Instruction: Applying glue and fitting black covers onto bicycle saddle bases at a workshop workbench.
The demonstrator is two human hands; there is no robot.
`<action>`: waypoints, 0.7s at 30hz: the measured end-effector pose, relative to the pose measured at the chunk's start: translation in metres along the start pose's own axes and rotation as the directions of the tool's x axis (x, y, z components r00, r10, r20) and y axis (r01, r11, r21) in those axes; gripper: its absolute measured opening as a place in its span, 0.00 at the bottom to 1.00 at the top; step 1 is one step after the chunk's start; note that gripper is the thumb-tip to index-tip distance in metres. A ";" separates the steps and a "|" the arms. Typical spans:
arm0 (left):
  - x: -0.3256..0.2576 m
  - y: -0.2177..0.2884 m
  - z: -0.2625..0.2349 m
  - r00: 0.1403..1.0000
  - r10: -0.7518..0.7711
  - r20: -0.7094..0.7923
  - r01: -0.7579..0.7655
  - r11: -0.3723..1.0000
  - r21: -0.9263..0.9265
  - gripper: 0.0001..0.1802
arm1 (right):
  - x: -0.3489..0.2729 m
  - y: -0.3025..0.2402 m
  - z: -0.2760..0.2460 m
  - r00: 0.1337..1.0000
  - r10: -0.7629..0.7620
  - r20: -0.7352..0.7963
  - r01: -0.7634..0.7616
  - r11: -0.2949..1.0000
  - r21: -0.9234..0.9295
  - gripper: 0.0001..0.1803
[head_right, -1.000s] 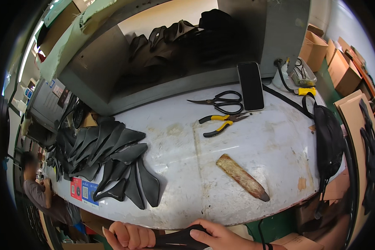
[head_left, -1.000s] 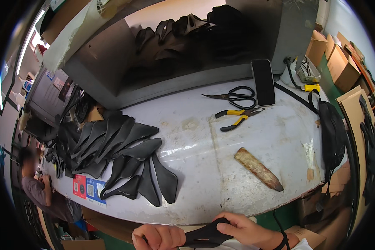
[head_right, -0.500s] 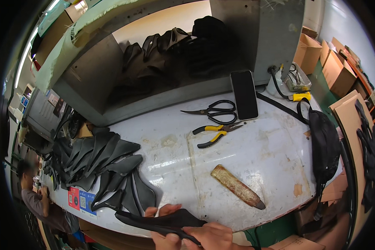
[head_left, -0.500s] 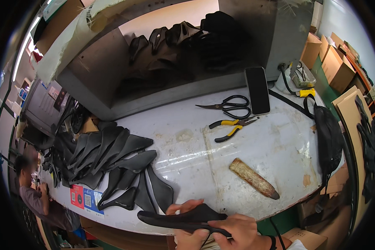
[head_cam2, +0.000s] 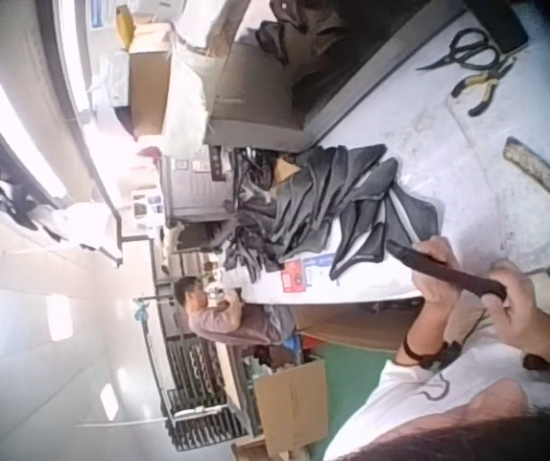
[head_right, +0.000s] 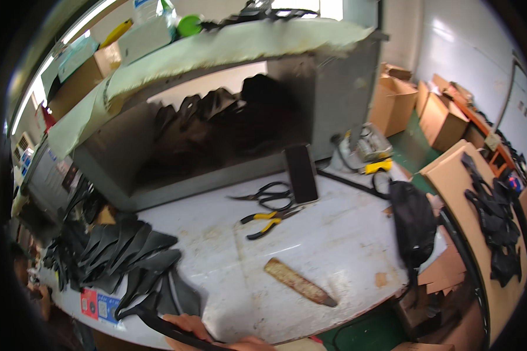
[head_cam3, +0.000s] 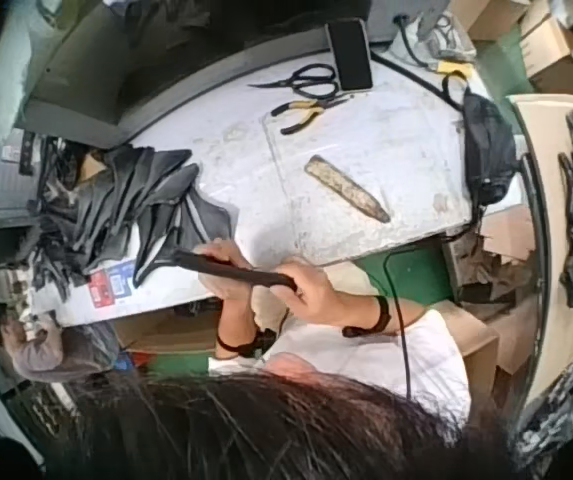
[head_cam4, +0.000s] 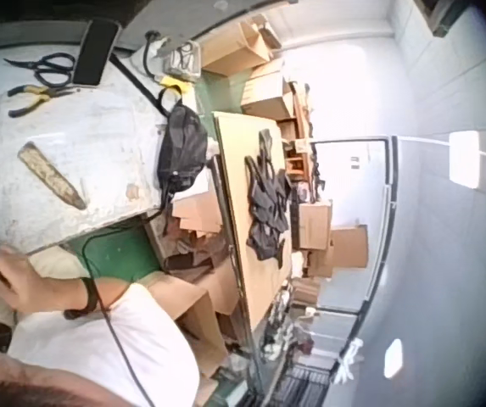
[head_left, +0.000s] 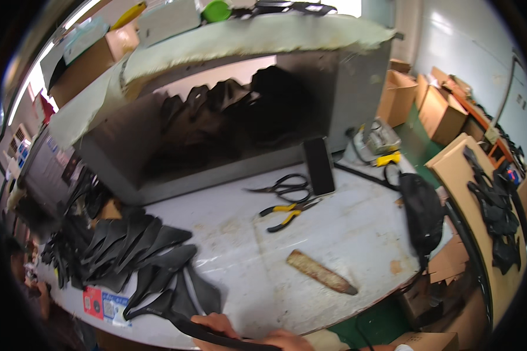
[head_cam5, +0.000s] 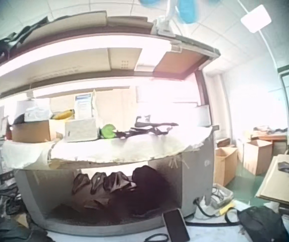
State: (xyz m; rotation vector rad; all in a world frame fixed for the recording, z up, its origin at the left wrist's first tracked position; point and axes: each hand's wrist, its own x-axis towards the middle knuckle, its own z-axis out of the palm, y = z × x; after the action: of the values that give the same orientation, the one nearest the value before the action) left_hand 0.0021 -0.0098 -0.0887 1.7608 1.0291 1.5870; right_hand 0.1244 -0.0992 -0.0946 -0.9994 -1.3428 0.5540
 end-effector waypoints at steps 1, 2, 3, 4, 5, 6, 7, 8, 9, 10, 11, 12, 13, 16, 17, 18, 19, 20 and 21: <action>0.008 -0.008 -0.005 0.996 0.045 0.077 -0.028 0.977 -0.213 0.24 | -0.007 0.009 0.001 0.996 0.048 0.080 -0.048 0.999 -0.007 0.14; 0.013 -0.020 -0.017 0.985 0.103 0.136 -0.040 0.912 -0.407 0.23 | 0.003 0.006 -0.005 0.997 0.031 0.073 -0.029 0.999 -0.029 0.14; 0.017 -0.033 -0.029 0.937 0.287 0.200 -0.294 0.956 0.003 0.24 | 0.018 0.000 -0.012 0.993 0.011 0.120 -0.002 0.997 -0.074 0.18; 0.026 -0.033 -0.037 0.850 0.417 0.322 -0.520 0.759 0.392 0.25 | 0.031 -0.005 -0.019 0.986 -0.008 0.165 0.027 0.993 -0.116 0.21; 0.035 -0.036 -0.035 0.804 0.495 0.329 -0.584 0.761 0.283 0.27 | 0.039 -0.007 -0.028 0.990 -0.108 0.093 0.122 0.980 -0.160 0.27; 0.047 -0.030 -0.032 0.754 0.569 0.328 -0.640 0.749 0.172 0.29 | 0.050 -0.015 -0.036 0.990 -0.120 0.078 0.133 0.973 -0.191 0.27; 0.048 -0.025 -0.035 0.710 0.541 0.450 -0.650 0.749 0.125 0.31 | 0.063 -0.024 -0.046 0.978 0.043 0.205 -0.035 0.999 -0.040 0.27; 0.049 -0.019 -0.039 0.658 0.375 0.652 -0.549 0.833 0.074 0.31 | 0.069 -0.028 -0.054 0.921 0.182 0.344 -0.225 0.970 0.088 0.28; 0.048 -0.010 -0.031 0.645 0.358 0.675 -0.531 0.845 0.060 0.31 | 0.075 -0.022 -0.045 0.935 0.069 0.347 -0.103 0.992 0.080 0.22; 0.046 -0.003 -0.015 0.612 0.366 0.701 -0.518 0.856 0.006 0.31 | 0.072 -0.014 -0.043 0.968 -0.070 0.243 0.067 0.998 0.022 0.16; 0.045 -0.001 -0.009 0.604 0.396 0.692 -0.536 0.844 -0.015 0.31 | 0.070 -0.010 -0.044 0.971 -0.106 0.216 0.122 0.990 -0.063 0.16; 0.045 -0.006 -0.006 0.599 0.421 0.681 -0.554 0.832 -0.027 0.30 | 0.070 -0.004 -0.047 0.969 -0.144 0.200 0.174 0.974 -0.143 0.15; 0.041 -0.019 -0.006 0.594 0.453 0.665 -0.565 0.823 -0.056 0.29 | 0.070 0.003 -0.048 0.974 -0.140 0.176 0.172 0.968 -0.185 0.15; 0.037 -0.020 -0.002 0.586 0.410 0.699 -0.568 0.823 -0.006 0.30 | 0.052 0.022 -0.059 0.980 -0.140 0.141 0.161 0.975 -0.150 0.17; 0.039 -0.025 -0.002 0.604 0.367 0.707 -0.524 0.852 0.005 0.32 | 0.045 0.033 -0.068 0.998 0.055 0.005 -0.055 0.993 -0.104 0.18; 0.054 -0.004 0.011 0.611 0.381 0.694 -0.524 0.852 -0.006 0.32 | 0.040 0.047 -0.085 0.955 0.258 -0.143 -0.265 0.964 -0.030 0.19; 0.058 -0.024 -0.007 0.656 0.263 0.707 -0.487 0.863 0.131 0.31 | 0.036 0.048 -0.106 0.861 0.397 -0.318 -0.365 0.917 0.158 0.20; 0.061 -0.047 -0.025 0.698 0.142 0.702 -0.445 0.854 0.269 0.31 | 0.025 0.045 -0.135 0.716 0.538 -0.446 -0.407 0.840 0.359 0.21; 0.056 -0.049 -0.033 0.692 0.151 0.706 -0.441 0.863 0.247 0.31 | 0.008 0.048 -0.169 0.599 0.581 -0.552 -0.331 0.807 0.490 0.17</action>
State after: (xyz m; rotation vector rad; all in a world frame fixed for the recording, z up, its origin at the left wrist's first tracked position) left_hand -0.0383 0.0609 -0.0922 2.6307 0.7386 0.7562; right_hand 0.2977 -0.1141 -0.1183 -1.1133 -0.2771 0.6879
